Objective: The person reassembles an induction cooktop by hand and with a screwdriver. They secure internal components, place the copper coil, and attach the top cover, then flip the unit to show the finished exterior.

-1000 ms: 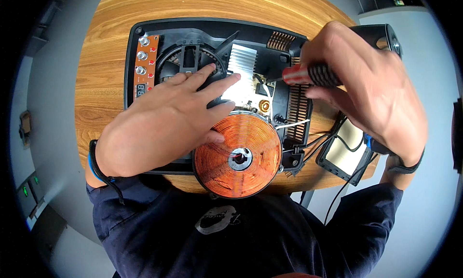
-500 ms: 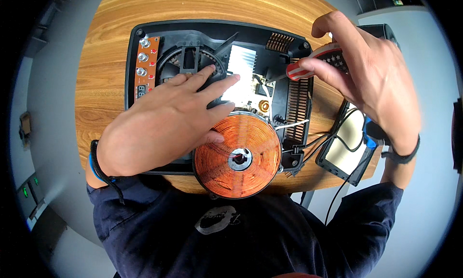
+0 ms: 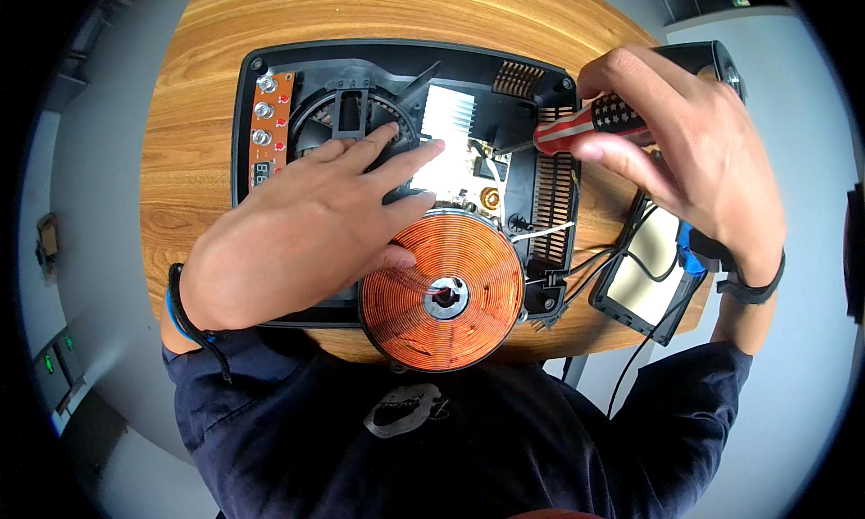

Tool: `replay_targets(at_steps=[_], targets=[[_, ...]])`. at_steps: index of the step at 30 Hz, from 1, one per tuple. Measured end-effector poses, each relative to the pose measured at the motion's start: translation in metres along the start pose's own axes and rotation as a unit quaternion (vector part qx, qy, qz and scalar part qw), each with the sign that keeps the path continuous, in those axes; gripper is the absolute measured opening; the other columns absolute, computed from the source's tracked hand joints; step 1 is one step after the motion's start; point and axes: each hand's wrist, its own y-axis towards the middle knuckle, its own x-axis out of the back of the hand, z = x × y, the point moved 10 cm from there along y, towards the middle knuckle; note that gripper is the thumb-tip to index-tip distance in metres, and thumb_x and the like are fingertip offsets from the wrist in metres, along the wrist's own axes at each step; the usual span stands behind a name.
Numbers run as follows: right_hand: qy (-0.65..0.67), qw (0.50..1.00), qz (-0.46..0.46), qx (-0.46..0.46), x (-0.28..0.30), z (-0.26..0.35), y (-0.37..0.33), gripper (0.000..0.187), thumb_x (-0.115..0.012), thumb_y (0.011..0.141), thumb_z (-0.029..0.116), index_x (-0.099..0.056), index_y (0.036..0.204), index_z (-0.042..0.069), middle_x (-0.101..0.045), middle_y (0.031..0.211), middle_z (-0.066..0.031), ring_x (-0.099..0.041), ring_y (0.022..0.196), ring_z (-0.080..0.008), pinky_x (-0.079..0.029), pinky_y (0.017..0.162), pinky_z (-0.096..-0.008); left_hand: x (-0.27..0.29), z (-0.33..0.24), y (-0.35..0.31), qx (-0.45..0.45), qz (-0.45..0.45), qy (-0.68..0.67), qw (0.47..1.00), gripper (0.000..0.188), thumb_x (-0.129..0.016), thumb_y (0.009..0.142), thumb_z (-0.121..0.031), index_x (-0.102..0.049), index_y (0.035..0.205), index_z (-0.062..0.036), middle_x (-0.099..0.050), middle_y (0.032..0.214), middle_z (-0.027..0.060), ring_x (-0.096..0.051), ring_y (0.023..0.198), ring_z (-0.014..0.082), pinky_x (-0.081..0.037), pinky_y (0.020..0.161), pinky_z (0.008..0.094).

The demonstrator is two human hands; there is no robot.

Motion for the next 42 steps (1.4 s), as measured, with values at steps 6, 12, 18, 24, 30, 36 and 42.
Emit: replay_targets(at_steps=[6, 12, 18, 24, 30, 36, 42], targets=[[0.042, 0.996, -0.039, 0.065, 0.003, 0.006, -0.001, 0.045, -0.083, 0.099, 0.043, -0.071, 0.118, 0.005, -0.076, 0.103, -0.0089, -0.080, 0.085, -0.0299, -0.063, 0.073, -0.0442, -0.001, 0.000, 0.001, 0.001, 0.001, 0.003, 1.000, 0.058, -0.082, 0.098, -0.036, -0.067, 0.149, -0.0111, -0.044, 0.178, 0.0125, -0.047, 0.160, 0.0419, -0.051, 0.121, 0.0549], [-0.028, 1.000, -0.003, 0.002, 0.005, 0.003, 0.000, 0.044, -0.084, 0.096, 0.043, -0.073, 0.116, 0.005, -0.074, 0.110, -0.0094, -0.079, 0.092, -0.0299, -0.064, 0.078, -0.0450, -0.001, 0.001, 0.000, 0.006, -0.008, -0.005, 1.000, 0.057, -0.081, 0.099, -0.037, -0.068, 0.147, -0.0109, -0.045, 0.178, 0.0119, -0.047, 0.160, 0.0419, -0.051, 0.120, 0.0545], [0.113, 0.986, -0.017, 0.121, 0.008, 0.016, 0.001, 0.037, -0.084, 0.092, 0.034, -0.077, 0.113, 0.005, -0.068, 0.123, -0.0102, -0.077, 0.107, -0.0308, -0.064, 0.083, -0.0435, -0.002, 0.001, -0.002, 0.010, -0.007, -0.002, 1.000, 0.057, -0.081, 0.099, -0.037, -0.067, 0.148, -0.0115, -0.045, 0.178, 0.0108, -0.047, 0.160, 0.0407, -0.051, 0.120, 0.0547], [-0.037, 0.999, 0.005, 0.010, 0.004, 0.006, -0.002, 0.044, -0.084, 0.095, 0.039, -0.074, 0.125, 0.008, -0.072, 0.114, -0.0117, -0.080, 0.099, -0.0300, -0.063, 0.079, -0.0416, -0.001, 0.001, -0.001, 0.011, -0.005, -0.004, 1.000, 0.058, -0.081, 0.099, -0.038, -0.067, 0.149, -0.0118, -0.044, 0.179, 0.0100, -0.047, 0.161, 0.0400, -0.051, 0.121, 0.0548], [0.047, 0.994, -0.020, 0.099, 0.007, 0.012, -0.003, 0.045, -0.086, 0.096, 0.036, -0.074, 0.126, 0.005, -0.072, 0.114, -0.0122, -0.078, 0.096, -0.0336, -0.063, 0.080, -0.0434, -0.002, 0.002, 0.000, 0.015, 0.006, -0.004, 1.000, 0.058, -0.081, 0.100, -0.038, -0.067, 0.150, -0.0114, -0.043, 0.179, 0.0100, -0.046, 0.161, 0.0402, -0.050, 0.121, 0.0542], [0.027, 0.999, 0.007, 0.018, 0.004, -0.005, -0.011, 0.049, -0.090, 0.092, 0.038, -0.073, 0.121, 0.002, -0.074, 0.109, -0.0134, -0.078, 0.092, -0.0347, -0.063, 0.079, -0.0436, -0.001, 0.001, 0.001, 0.008, 0.013, 0.009, 1.000, 0.058, -0.080, 0.100, -0.038, -0.067, 0.150, -0.0115, -0.043, 0.180, 0.0103, -0.046, 0.161, 0.0408, -0.051, 0.120, 0.0542], [-0.002, 1.000, 0.000, 0.007, -0.001, -0.011, -0.012, 0.051, -0.091, 0.089, 0.046, -0.072, 0.110, 0.003, -0.076, 0.096, -0.0129, -0.077, 0.082, -0.0327, -0.061, 0.073, -0.0418, -0.001, 0.002, 0.000, 0.011, 0.012, -0.001, 1.000, 0.058, -0.080, 0.100, -0.038, -0.066, 0.150, -0.0112, -0.043, 0.180, 0.0105, -0.045, 0.161, 0.0411, -0.051, 0.120, 0.0547]])
